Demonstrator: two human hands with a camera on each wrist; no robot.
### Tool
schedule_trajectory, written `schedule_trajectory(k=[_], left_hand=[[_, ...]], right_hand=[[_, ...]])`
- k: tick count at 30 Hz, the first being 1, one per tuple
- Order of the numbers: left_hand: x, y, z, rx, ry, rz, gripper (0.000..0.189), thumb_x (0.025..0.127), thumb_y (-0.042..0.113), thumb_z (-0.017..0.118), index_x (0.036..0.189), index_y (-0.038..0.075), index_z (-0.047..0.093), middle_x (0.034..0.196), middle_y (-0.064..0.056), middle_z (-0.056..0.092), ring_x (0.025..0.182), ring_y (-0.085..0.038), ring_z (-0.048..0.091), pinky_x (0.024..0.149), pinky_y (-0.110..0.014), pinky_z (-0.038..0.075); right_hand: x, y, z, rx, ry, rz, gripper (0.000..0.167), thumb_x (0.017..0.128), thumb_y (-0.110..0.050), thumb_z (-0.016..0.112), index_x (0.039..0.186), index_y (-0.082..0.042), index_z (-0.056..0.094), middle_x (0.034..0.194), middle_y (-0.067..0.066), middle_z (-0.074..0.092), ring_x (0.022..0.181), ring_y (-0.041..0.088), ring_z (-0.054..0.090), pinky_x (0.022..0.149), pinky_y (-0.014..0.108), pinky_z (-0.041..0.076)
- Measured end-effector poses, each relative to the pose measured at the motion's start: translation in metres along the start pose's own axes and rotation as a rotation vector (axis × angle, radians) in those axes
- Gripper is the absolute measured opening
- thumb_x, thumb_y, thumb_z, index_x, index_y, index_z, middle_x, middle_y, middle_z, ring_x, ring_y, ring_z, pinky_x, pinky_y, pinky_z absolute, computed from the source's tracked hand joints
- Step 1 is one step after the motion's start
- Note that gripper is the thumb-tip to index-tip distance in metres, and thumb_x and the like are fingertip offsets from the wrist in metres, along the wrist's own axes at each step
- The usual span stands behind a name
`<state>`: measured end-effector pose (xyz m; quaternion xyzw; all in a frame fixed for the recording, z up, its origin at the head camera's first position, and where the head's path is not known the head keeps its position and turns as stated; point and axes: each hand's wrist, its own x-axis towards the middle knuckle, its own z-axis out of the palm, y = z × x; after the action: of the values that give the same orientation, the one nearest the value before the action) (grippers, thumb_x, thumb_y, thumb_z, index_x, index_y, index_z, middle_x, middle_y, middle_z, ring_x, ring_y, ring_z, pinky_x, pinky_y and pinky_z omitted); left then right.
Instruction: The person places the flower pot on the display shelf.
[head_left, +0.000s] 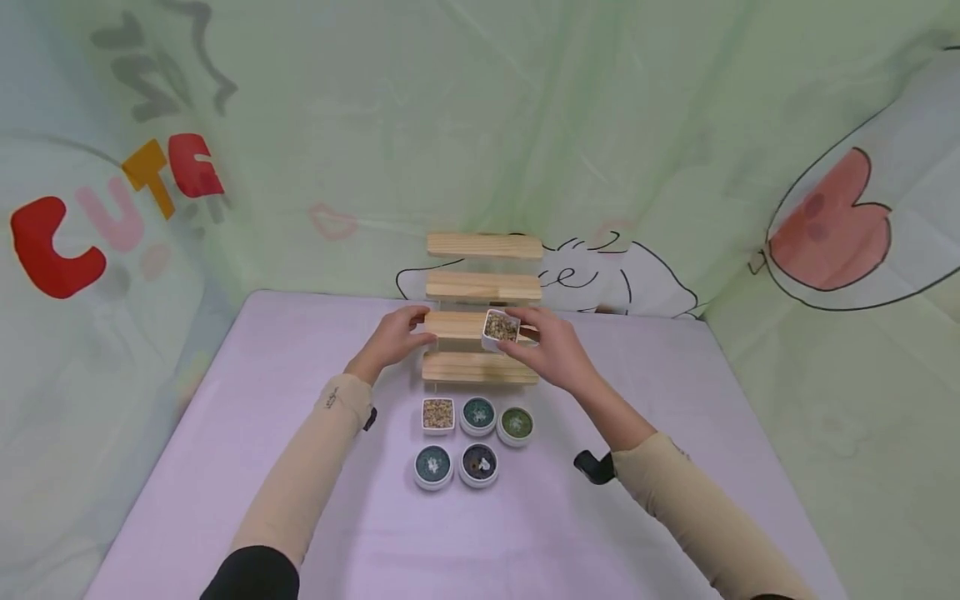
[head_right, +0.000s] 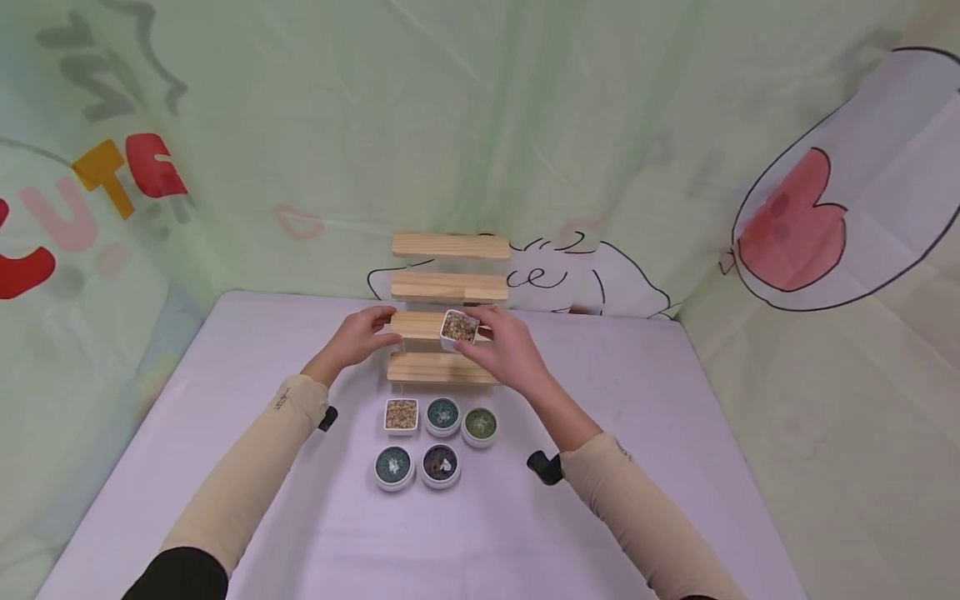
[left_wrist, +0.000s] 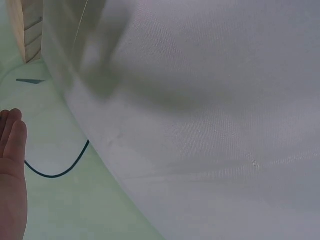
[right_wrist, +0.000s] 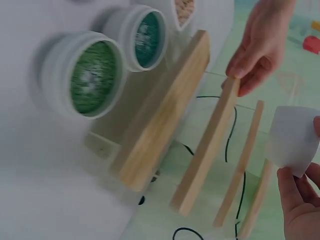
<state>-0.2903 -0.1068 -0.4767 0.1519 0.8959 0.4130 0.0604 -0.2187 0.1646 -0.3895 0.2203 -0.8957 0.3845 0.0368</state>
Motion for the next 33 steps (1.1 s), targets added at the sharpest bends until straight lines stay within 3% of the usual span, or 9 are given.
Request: schedule_trajectory(k=[6, 17, 33], left_hand=[[0.001, 0.004, -0.004, 0.000, -0.010, -0.006, 0.063, 0.090, 0.021, 0.073, 0.140, -0.006, 0.046, 0.140, -0.023, 0.050, 0.126, -0.034, 0.051, 0.110, -0.039, 0.044], [0.002, 0.005, -0.007, -0.011, -0.011, -0.010, 0.063, 0.091, 0.021, 0.072, 0.140, -0.007, 0.045, 0.141, -0.022, 0.050, 0.127, -0.033, 0.051, 0.110, -0.038, 0.043], [0.003, 0.001, -0.003, -0.008, -0.012, -0.015, 0.063, 0.090, 0.021, 0.073, 0.140, -0.007, 0.046, 0.139, -0.022, 0.052, 0.125, -0.032, 0.053, 0.110, -0.038, 0.044]], right_hand=[[0.032, -0.011, -0.003, 0.027, 0.057, 0.039, 0.051, 0.088, -0.017, 0.075, 0.130, 0.005, 0.058, 0.123, 0.019, 0.057, 0.111, 0.032, 0.061, 0.097, 0.033, 0.054], [0.082, -0.023, -0.006, -0.056, 0.094, 0.073, 0.056, 0.090, -0.028, 0.072, 0.135, 0.002, 0.055, 0.129, 0.021, 0.056, 0.113, 0.033, 0.062, 0.097, 0.038, 0.055], [0.135, -0.026, 0.001, -0.101, 0.143, 0.143, 0.057, 0.093, -0.031, 0.068, 0.137, 0.001, 0.053, 0.125, 0.020, 0.058, 0.109, 0.030, 0.057, 0.090, 0.041, 0.052]])
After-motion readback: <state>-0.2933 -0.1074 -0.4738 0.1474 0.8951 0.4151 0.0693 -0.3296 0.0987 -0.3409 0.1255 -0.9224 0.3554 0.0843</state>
